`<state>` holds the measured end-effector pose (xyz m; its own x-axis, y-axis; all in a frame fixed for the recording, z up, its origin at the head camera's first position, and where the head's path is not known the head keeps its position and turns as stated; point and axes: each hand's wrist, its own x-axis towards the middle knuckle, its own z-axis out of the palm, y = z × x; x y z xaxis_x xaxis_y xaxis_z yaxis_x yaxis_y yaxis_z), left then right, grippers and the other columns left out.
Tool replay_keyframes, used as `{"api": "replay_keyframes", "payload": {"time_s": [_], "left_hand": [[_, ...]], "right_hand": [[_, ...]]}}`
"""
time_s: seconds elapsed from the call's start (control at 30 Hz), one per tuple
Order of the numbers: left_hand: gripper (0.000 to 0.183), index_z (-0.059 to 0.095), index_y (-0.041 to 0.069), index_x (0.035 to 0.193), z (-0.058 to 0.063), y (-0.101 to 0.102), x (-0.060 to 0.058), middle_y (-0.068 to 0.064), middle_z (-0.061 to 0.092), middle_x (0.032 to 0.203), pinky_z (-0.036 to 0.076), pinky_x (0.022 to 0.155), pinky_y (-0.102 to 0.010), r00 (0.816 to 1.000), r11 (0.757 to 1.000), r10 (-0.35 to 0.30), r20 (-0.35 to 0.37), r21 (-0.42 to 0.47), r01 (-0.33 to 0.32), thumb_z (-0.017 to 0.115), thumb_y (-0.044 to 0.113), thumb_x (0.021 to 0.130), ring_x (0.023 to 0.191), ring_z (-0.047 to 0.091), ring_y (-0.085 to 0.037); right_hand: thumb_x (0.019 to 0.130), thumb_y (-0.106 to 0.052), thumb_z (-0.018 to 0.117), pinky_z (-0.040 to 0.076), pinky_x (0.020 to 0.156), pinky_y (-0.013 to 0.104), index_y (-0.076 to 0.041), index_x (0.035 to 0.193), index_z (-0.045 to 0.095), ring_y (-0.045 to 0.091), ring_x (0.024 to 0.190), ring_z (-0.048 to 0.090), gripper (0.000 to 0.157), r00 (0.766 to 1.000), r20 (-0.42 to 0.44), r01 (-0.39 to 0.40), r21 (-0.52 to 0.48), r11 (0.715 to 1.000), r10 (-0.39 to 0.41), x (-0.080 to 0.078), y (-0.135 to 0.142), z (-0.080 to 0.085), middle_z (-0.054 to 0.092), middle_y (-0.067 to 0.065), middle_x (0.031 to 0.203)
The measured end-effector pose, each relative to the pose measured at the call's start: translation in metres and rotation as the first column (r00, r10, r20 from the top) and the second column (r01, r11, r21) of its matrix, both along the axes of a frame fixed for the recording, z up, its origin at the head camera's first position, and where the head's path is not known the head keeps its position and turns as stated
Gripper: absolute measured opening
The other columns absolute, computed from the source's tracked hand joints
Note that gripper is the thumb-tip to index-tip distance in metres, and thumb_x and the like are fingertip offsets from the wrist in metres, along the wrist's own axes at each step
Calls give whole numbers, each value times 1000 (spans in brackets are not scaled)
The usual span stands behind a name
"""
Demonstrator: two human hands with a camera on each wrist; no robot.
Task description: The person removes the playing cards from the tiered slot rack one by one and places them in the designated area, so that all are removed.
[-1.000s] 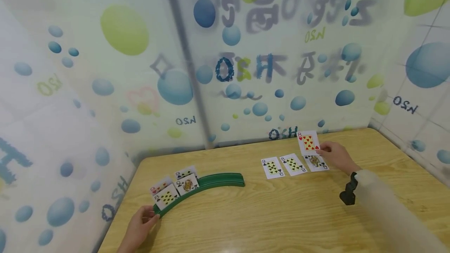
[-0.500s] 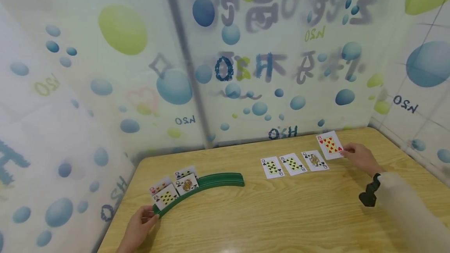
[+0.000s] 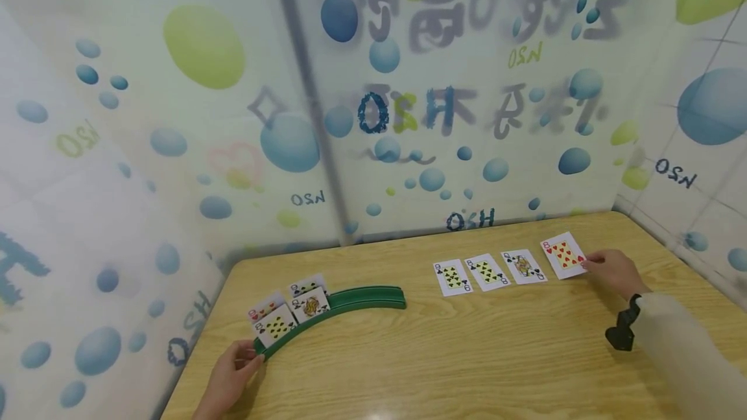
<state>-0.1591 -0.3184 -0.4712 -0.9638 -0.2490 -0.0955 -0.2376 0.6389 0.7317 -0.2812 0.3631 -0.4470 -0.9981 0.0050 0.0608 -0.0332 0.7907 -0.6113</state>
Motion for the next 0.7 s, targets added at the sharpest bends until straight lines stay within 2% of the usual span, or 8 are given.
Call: {"api": "replay_keyframes", "payload": {"time_s": [0.43, 0.7], "left_hand": [[30, 49, -9, 109, 3, 1, 0, -16, 57, 96, 46, 73, -36, 1000, 1000, 21, 13, 2, -21, 59, 8, 86, 89, 54, -28], [31, 48, -9, 110, 0, 1, 0, -17, 57, 98, 46, 73, -36, 1000, 1000, 24, 17, 7, -24, 59, 9, 87, 90, 54, -28]], "right_hand": [[84, -10, 58, 40, 72, 54, 18, 95, 60, 50, 88, 51, 30, 993, -83, 81, 19, 997, -79, -2, 1, -26, 59, 33, 93], [83, -10, 60, 40, 69, 53, 15, 89, 63, 48, 84, 52, 26, 982, -129, 142, 10, 990, -139, -2, -2, -30, 60, 31, 89]]}}
